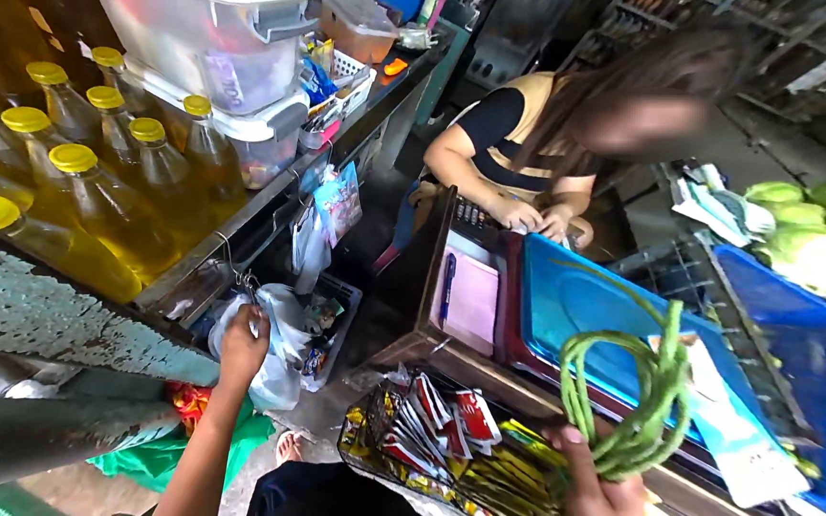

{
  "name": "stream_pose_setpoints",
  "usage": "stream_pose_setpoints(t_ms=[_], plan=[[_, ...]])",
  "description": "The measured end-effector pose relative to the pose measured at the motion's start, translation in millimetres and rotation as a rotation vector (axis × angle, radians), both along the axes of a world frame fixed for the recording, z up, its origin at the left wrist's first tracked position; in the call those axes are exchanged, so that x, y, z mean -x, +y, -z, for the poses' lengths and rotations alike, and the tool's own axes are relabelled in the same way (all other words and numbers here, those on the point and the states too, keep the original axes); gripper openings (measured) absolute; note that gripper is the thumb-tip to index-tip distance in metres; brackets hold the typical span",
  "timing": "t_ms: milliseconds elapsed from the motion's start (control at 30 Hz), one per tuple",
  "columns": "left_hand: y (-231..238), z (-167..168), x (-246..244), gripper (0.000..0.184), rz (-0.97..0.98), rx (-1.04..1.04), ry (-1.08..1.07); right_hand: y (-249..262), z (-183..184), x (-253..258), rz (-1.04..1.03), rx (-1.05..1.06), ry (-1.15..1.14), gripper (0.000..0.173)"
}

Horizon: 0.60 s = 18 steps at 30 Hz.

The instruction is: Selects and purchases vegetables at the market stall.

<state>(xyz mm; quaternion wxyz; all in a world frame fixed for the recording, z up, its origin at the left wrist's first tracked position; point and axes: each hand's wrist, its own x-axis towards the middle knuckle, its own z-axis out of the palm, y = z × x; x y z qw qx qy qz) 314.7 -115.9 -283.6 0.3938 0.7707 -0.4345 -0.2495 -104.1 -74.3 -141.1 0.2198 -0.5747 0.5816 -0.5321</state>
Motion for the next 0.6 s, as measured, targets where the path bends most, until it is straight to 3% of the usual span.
stream_pose_setpoints(t_ms=[167, 367, 500, 600], plan=[[16.1, 3.6, 9.5, 0.039, -0.072, 0.103, 0.313, -1.4, -0.3, -3.1, 0.036, 0.014, 0.043, 0.023], [34.6, 51.8, 15.4, 0.060, 0.144, -0.380, 0.644, -1.5, -0.6, -3.9, 0.064, 0.004, 0.026, 0.023], [61.9, 99.7, 51.8, 0.057, 0.134, -0.321, 0.797, -2.5, 0.9, -4.3, 0.082, -0.009, 0.033, 0.024], [74.8, 114.3, 69.7, 0.059, 0.089, -0.433, 0.878, -0.9, 0.0, -4.4, 0.082, -0.015, 0.018, 0.022]])
